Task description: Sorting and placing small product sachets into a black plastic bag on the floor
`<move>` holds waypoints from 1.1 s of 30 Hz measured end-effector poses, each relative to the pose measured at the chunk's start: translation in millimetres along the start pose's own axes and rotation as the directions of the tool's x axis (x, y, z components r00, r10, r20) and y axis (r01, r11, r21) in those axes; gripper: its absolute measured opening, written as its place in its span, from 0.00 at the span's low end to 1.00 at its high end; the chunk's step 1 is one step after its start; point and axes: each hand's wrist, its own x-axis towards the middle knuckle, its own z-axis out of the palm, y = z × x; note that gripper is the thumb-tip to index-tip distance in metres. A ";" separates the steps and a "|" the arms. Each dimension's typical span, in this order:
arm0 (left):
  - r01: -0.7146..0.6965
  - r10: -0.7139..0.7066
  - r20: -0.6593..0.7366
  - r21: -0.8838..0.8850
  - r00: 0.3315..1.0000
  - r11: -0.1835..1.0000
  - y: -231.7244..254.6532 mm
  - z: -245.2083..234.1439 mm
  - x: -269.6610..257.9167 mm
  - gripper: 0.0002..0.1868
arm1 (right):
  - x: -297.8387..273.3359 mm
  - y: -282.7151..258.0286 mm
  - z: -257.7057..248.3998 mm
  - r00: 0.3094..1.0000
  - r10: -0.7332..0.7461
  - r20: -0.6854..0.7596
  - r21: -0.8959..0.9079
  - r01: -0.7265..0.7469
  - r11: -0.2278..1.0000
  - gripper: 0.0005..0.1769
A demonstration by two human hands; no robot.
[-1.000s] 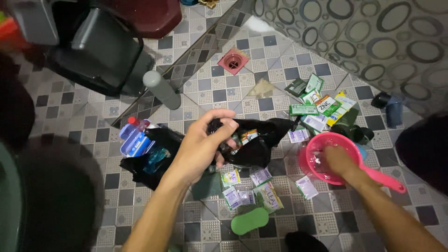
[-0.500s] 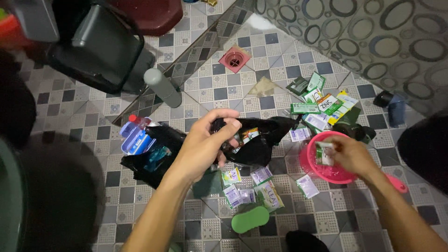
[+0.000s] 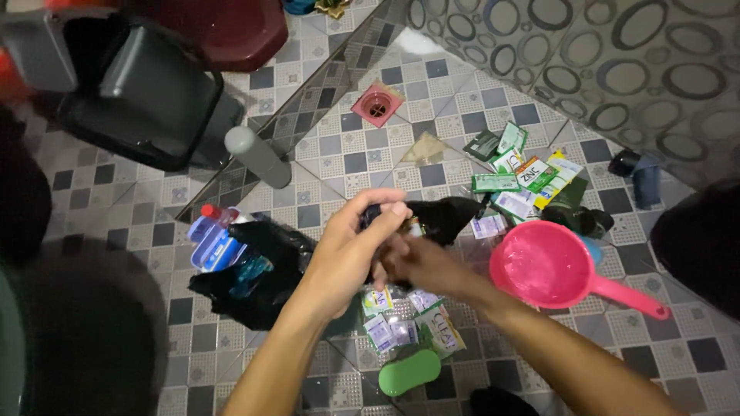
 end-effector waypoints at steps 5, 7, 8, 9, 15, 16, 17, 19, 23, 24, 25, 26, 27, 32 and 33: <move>-0.011 0.014 -0.059 0.040 0.998 0.999 -1.1 -3.6 0.7 0.22 | -37.1 -18.2 -16.7 0.985 0.169 0.042 -0.906 -0.034 0.423 0.16; -0.014 0.018 -0.084 0.048 0.996 0.999 -2.3 -5.3 3.1 0.22 | -49.2 -46.2 -36.6 0.994 0.058 0.088 -0.962 0.069 0.263 0.19; 0.012 -0.009 -0.083 0.032 0.997 0.999 -3.0 -5.3 3.8 0.23 | -50.3 -56.4 -54.3 0.999 0.050 -0.003 -0.914 -0.023 0.405 0.18; 0.040 -0.038 -0.077 0.020 0.996 0.999 -3.2 -6.1 5.3 0.23 | -51.2 -65.8 -71.3 0.994 0.056 -0.098 -0.834 -0.113 0.541 0.17; -0.002 0.004 -0.104 0.015 0.995 1.000 4.5 -2.3 15.9 0.22 | 18.2 11.4 -243.1 0.931 -0.225 -0.287 -0.940 -0.228 0.256 0.20; -0.001 0.004 -0.107 0.021 0.994 1.000 13.9 2.8 18.4 0.22 | 20.9 12.1 -243.4 0.931 -0.227 -0.286 -0.939 -0.225 0.261 0.20; -0.010 0.010 -0.133 0.003 0.991 1.000 22.7 7.8 20.2 0.21 | 26.8 10.5 -244.8 0.947 -0.146 -0.287 -0.944 -0.254 0.212 0.23; -0.015 0.011 -0.170 -0.018 0.985 1.000 34.7 15.7 23.2 0.21 | 33.0 16.9 -253.6 0.957 -0.057 -0.283 -0.949 -0.271 0.161 0.26; -0.039 0.037 -0.138 -0.018 0.990 0.999 41.1 28.4 28.6 0.20 | 17.2 31.2 -274.0 0.892 -0.081 -0.445 -0.879 -0.419 0.227 0.17; -0.080 0.078 -0.121 -0.013 0.990 0.997 41.5 31.5 28.5 0.20 | 10.1 28.4 -276.2 0.869 -0.227 -0.440 -0.878 -0.363 0.311 0.17; -0.080 0.079 -0.117 -0.007 0.990 0.997 38.0 32.4 28.7 0.20 | -3.1 9.3 -266.3 0.866 -0.230 -0.444 -0.876 -0.365 0.315 0.17; -0.094 0.095 -0.106 0.013 0.990 0.995 34.8 33.4 28.4 0.20 | -16.7 -10.1 -256.2 0.813 -0.306 -0.496 -0.845 -0.369 0.388 0.18; -0.111 0.113 -0.096 0.031 0.989 0.993 31.4 34.3 27.9 0.20 | -30.4 -30.4 -246.2 0.750 -0.374 -0.545 -0.812 -0.363 0.456 0.19; -0.086 0.090 -0.182 0.032 0.979 0.996 0.2 27.0 17.6 0.18 | -100.5 -60.2 -203.3 0.943 0.069 -0.324 -0.841 -0.321 0.435 0.24; -0.102 0.101 -0.203 0.006 0.974 0.995 -5.8 23.7 13.6 0.18 | -107.4 -63.4 -190.0 0.924 0.314 -0.216 -0.863 -0.331 0.381 0.26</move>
